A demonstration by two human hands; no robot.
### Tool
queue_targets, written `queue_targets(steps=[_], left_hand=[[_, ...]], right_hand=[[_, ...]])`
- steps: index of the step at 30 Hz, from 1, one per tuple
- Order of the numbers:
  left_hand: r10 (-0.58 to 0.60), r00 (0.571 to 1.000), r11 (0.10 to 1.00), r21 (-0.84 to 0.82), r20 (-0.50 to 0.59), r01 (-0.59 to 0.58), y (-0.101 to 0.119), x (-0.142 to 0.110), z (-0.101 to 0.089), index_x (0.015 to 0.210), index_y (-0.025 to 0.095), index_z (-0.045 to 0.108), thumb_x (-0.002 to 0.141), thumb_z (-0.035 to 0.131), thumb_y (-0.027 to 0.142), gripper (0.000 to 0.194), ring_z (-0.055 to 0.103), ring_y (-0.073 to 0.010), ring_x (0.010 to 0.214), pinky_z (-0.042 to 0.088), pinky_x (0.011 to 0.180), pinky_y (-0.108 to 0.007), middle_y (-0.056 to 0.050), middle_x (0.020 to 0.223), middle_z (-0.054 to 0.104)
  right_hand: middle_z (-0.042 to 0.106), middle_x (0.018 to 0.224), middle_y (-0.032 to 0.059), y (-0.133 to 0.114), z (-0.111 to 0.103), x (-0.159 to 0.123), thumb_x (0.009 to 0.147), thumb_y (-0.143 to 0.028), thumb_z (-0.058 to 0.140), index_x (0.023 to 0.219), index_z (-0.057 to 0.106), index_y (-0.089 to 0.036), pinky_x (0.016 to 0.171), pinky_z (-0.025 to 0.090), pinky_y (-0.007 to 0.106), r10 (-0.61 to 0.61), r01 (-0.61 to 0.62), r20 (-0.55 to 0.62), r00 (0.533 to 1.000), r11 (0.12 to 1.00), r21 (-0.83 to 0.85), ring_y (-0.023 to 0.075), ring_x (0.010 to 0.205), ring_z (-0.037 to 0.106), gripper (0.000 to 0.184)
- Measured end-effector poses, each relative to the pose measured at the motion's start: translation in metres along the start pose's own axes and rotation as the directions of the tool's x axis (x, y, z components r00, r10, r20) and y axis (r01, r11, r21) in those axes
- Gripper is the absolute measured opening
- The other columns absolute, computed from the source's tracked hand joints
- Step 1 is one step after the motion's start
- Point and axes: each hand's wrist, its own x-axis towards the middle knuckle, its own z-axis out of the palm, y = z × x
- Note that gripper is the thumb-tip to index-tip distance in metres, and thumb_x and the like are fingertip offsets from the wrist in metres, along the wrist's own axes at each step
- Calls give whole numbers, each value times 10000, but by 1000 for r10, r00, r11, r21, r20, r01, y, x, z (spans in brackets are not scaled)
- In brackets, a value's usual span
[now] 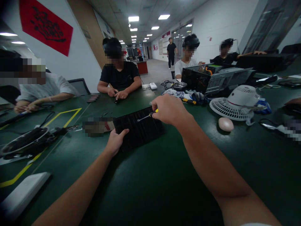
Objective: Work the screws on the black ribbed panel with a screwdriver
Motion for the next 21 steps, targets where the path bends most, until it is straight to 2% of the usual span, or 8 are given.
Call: queue_targets(steps=[5,11,16,21], left_hand=[[10,1000,1000,12,-20,-9,0,0,1,959,169,785,591,948,463,499,781,-298,877,626,885,-448,-95,946,831],[13,1000,1000,-5,-5,-13,-2,0,1,967,168,788,603,951,466,498,785,-300,877,630,880,-448,-97,951,840],[20,1000,1000,-6,3,-20,-1,0,1,960,163,797,606,948,464,488,787,-306,895,630,904,-457,-102,961,844],[6,1000,1000,-13,7,-6,1,-1,2,971,163,805,592,955,452,499,791,-317,931,631,937,-471,-104,977,845]], right_hand=[[856,1079,122,-2,1,-1,919,-405,767,1034,897,-252,821,556,441,7,-7,-2,1000,1000,-12,369,1072,769,232],[861,1104,140,-8,-1,-1,939,-434,740,1024,894,-241,875,582,477,70,-68,59,996,997,-33,399,1113,779,261],[845,1178,203,-16,0,-1,1014,-470,651,1154,881,-193,931,594,526,78,-65,182,980,995,-76,434,1159,778,386],[803,1282,278,-19,1,0,1114,-432,437,1226,845,-107,957,575,536,58,-27,311,949,994,-103,454,1232,751,534]])
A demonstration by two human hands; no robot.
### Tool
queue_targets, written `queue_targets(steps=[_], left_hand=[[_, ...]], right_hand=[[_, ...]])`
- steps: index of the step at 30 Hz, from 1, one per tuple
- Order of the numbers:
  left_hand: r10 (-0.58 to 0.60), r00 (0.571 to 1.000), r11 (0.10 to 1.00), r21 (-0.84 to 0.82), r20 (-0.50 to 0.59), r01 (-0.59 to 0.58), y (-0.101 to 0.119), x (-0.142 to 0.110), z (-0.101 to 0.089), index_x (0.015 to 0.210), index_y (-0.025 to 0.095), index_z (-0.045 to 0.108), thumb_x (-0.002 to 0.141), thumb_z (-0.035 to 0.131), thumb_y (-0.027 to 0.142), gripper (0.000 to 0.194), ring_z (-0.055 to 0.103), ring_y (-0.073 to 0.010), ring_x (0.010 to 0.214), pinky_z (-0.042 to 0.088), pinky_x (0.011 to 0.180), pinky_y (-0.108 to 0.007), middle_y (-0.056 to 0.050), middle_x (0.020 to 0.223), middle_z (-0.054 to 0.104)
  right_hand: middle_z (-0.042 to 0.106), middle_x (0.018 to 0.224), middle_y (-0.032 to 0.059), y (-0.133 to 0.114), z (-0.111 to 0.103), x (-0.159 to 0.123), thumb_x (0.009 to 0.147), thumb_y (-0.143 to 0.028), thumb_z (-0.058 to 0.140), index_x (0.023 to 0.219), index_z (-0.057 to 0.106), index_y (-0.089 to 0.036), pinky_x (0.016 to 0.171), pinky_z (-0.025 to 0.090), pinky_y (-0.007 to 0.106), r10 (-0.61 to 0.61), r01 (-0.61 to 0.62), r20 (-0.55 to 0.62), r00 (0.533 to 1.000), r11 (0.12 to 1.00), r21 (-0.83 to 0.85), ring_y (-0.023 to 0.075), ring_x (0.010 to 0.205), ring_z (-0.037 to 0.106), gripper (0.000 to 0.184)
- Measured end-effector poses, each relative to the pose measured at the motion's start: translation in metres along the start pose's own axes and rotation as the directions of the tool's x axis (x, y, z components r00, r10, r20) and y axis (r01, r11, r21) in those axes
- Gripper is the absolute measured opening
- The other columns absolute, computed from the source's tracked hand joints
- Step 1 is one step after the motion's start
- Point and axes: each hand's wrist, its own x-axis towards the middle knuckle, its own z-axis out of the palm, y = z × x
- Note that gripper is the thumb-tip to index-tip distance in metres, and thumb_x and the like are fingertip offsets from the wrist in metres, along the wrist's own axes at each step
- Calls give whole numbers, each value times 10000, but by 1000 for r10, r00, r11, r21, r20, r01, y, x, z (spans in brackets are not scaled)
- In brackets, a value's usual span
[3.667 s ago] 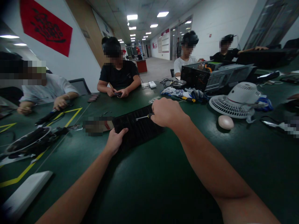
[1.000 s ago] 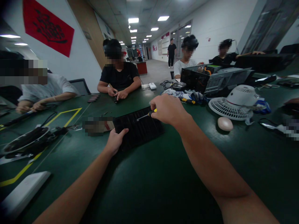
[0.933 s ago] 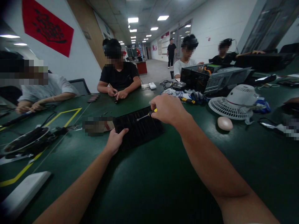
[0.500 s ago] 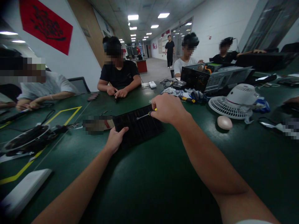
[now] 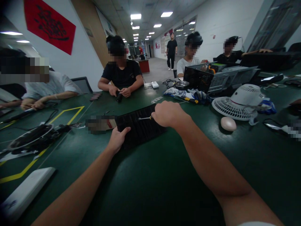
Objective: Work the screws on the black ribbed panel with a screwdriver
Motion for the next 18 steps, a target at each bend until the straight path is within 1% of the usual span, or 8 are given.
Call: queue_targets(steps=[2,3,5,7,8,11,14,18], left_hand=[[1,1000,1000,-2,-6,-1,0,0,1,959,167,799,589,956,451,493,788,-313,918,627,944,-472,-97,962,839],[1,1000,1000,-3,-11,-1,1,0,1,951,170,793,587,958,450,488,787,-310,908,626,943,-472,-92,949,834],[-4,1000,1000,-11,-16,4,1,-1,1,942,177,783,583,963,448,484,788,-311,902,627,940,-473,-86,936,828],[-12,1000,1000,-18,-9,12,1,-1,1,950,179,781,580,970,441,491,795,-319,925,631,944,-474,-90,949,831],[-14,1000,1000,-20,-3,14,1,-1,1,961,179,783,581,972,437,496,799,-324,943,633,951,-476,-94,964,835],[-4,1000,1000,-11,-6,4,1,-1,0,984,174,787,593,971,435,505,804,-325,959,637,966,-487,-100,986,842],[6,1000,1000,4,-15,-6,0,-1,1,989,169,783,606,964,441,502,801,-318,928,641,955,-492,-97,970,838],[-1,1000,1000,-7,-10,1,-1,-1,1,1006,164,782,608,956,439,515,797,-313,916,639,957,-495,-96,972,834]], right_hand=[[816,1233,255,4,-2,0,1130,-444,390,1166,854,-124,927,562,501,-21,21,6,1000,999,37,418,1176,764,565],[827,1182,227,7,-2,0,1121,-479,427,1126,859,-146,895,554,475,-33,33,0,999,997,65,391,1123,770,545],[835,1076,154,14,-4,-1,1036,-528,614,1071,858,-197,817,527,420,-57,61,-38,998,992,112,336,1013,764,413],[828,1028,98,22,-5,-1,902,-462,783,1059,854,-232,755,492,384,-76,87,-94,993,989,118,298,949,741,287],[825,1023,85,26,-5,-2,862,-411,811,1056,855,-241,741,480,376,-80,94,-127,989,990,108,288,938,733,262],[826,1030,83,34,-6,-2,865,-341,786,1039,872,-250,755,480,383,-58,79,-230,971,993,83,292,947,731,214],[836,1060,90,34,-5,-2,873,-327,782,1077,886,-255,804,506,401,-14,45,-307,952,995,93,316,996,745,240],[843,1107,108,31,-5,-2,892,-368,780,1124,894,-254,821,531,416,-2,32,-292,956,995,98,340,1054,752,283]])
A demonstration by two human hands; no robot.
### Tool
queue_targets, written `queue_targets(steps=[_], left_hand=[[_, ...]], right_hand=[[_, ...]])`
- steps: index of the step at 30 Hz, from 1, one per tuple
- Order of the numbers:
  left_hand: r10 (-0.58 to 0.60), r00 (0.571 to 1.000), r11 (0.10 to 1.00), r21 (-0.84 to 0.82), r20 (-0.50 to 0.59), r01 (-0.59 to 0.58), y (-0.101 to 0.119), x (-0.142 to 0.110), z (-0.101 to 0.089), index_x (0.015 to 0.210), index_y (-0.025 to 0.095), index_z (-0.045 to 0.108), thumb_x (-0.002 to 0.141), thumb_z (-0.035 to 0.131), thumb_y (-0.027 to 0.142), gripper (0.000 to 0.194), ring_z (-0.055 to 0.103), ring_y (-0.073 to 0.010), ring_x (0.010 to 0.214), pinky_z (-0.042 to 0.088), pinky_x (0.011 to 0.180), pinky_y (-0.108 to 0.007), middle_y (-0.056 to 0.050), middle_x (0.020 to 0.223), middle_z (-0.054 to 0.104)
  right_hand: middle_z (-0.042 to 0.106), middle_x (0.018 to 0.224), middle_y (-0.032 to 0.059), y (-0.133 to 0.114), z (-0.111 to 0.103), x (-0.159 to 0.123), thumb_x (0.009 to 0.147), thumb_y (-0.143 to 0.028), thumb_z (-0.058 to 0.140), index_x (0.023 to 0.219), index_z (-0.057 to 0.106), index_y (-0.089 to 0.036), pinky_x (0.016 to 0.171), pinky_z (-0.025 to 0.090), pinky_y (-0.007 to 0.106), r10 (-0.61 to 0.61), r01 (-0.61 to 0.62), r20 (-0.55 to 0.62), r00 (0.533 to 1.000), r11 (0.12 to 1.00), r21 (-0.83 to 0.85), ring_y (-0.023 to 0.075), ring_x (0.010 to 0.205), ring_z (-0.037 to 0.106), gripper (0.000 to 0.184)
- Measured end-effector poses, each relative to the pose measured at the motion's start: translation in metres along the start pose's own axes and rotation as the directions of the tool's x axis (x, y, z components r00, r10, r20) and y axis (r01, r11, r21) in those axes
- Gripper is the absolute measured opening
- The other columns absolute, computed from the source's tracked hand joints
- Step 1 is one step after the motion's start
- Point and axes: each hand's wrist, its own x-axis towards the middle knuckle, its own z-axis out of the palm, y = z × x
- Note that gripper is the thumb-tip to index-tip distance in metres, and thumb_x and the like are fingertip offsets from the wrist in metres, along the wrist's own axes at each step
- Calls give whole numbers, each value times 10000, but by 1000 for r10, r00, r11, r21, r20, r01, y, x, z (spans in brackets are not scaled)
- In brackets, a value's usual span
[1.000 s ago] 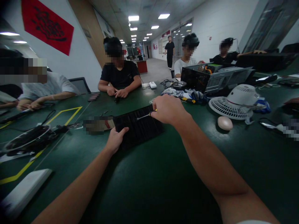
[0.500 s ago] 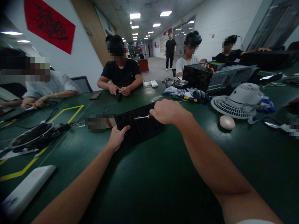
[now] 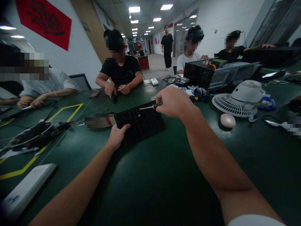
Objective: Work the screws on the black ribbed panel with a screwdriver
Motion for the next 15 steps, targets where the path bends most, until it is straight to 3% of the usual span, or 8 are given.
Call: queue_targets(steps=[4,9,15], left_hand=[[0,1000,1000,-10,4,0,-2,2,-1,1022,166,789,610,957,429,516,801,-319,946,632,991,-500,-99,988,840],[-5,1000,1000,-7,-1,5,-1,2,-1,1005,168,783,617,950,419,491,800,-317,936,634,984,-495,-98,968,835],[9,1000,1000,5,-13,-9,-1,2,0,1001,168,791,612,951,392,477,803,-326,961,642,976,-487,-100,976,838]], right_hand=[[849,1115,117,-1,0,0,928,-420,737,1105,913,-250,825,548,421,-36,37,53,998,999,-10,335,1042,754,302],[858,1090,122,-7,1,0,928,-401,721,1091,920,-259,811,555,431,2,2,110,994,999,-37,344,1020,764,294],[858,1068,128,-12,6,3,933,-390,707,1087,922,-250,815,556,437,-27,30,121,992,999,-20,348,1028,765,299]])
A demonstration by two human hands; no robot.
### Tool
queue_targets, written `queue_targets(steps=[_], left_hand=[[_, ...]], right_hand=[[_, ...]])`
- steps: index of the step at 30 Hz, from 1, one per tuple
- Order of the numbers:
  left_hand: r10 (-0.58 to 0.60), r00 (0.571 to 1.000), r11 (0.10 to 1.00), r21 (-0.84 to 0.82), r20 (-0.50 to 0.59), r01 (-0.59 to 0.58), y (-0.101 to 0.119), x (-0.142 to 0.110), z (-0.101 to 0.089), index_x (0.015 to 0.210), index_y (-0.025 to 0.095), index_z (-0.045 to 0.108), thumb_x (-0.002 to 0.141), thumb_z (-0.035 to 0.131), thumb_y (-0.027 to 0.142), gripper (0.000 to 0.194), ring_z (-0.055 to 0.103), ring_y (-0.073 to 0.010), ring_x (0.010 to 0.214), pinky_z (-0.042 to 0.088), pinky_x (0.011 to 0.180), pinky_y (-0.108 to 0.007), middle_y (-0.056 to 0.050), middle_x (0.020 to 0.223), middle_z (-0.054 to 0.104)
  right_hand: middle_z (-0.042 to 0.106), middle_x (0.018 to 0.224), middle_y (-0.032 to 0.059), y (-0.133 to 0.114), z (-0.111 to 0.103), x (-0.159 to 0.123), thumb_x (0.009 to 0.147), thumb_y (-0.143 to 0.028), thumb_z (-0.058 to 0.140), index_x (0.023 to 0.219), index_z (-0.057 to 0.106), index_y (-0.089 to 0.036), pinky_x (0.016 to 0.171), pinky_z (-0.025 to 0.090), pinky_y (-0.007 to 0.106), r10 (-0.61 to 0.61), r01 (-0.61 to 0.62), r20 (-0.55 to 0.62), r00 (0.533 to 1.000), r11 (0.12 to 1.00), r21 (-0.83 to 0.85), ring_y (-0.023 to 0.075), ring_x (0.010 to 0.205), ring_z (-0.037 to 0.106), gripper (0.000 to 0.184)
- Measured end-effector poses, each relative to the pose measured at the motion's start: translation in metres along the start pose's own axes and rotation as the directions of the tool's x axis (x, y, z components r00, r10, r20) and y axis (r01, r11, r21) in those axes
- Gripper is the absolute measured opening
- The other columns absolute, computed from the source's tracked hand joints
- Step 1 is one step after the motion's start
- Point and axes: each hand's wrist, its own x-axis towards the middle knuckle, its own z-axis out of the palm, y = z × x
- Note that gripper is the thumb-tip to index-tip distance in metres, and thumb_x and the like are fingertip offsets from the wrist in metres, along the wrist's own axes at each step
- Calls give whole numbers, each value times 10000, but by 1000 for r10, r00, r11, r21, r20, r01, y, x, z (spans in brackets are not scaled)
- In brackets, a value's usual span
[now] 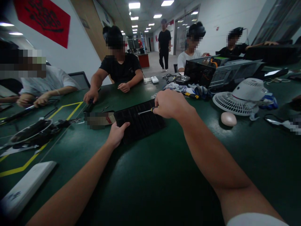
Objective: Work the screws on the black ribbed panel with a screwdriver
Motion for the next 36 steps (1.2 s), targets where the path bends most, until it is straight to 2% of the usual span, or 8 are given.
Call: queue_targets(steps=[13,21,25,30,36], left_hand=[[-1,1000,1000,8,9,1,-3,2,-1,1009,161,794,615,947,429,500,797,-313,942,634,969,-479,-101,974,836],[13,999,1000,5,34,-14,1,-3,0,969,173,796,647,932,423,430,796,-322,953,633,945,-465,-101,982,839],[33,998,999,-11,56,-33,0,-2,0,998,178,799,669,919,418,425,800,-336,1007,622,976,-479,-114,1040,848],[39,998,999,-20,51,-38,-1,0,1,1004,178,802,666,924,397,421,805,-342,1026,618,1002,-491,-121,1055,856],[54,997,998,-22,63,-53,-3,3,2,1043,174,815,681,915,386,431,802,-346,1055,616,1013,-491,-135,1093,858]], right_hand=[[854,1094,165,-3,4,0,959,-399,709,1096,909,-220,857,570,468,21,-21,6,1000,1000,-1,378,1070,771,301],[842,1135,141,-7,9,-5,952,-355,712,1130,858,-239,858,553,446,41,-41,-5,999,999,31,353,1078,760,259],[836,1150,147,-16,10,-14,990,-381,659,1140,851,-234,836,544,456,70,-70,-17,997,997,-11,373,1103,755,285],[795,1267,180,-30,17,-29,1061,-426,555,1211,842,-224,835,555,472,82,-87,-55,995,993,-86,401,1148,752,382],[812,1165,207,-35,27,-38,1151,-430,340,1179,801,-184,810,522,432,146,-140,52,988,986,-91,359,1084,777,523]])
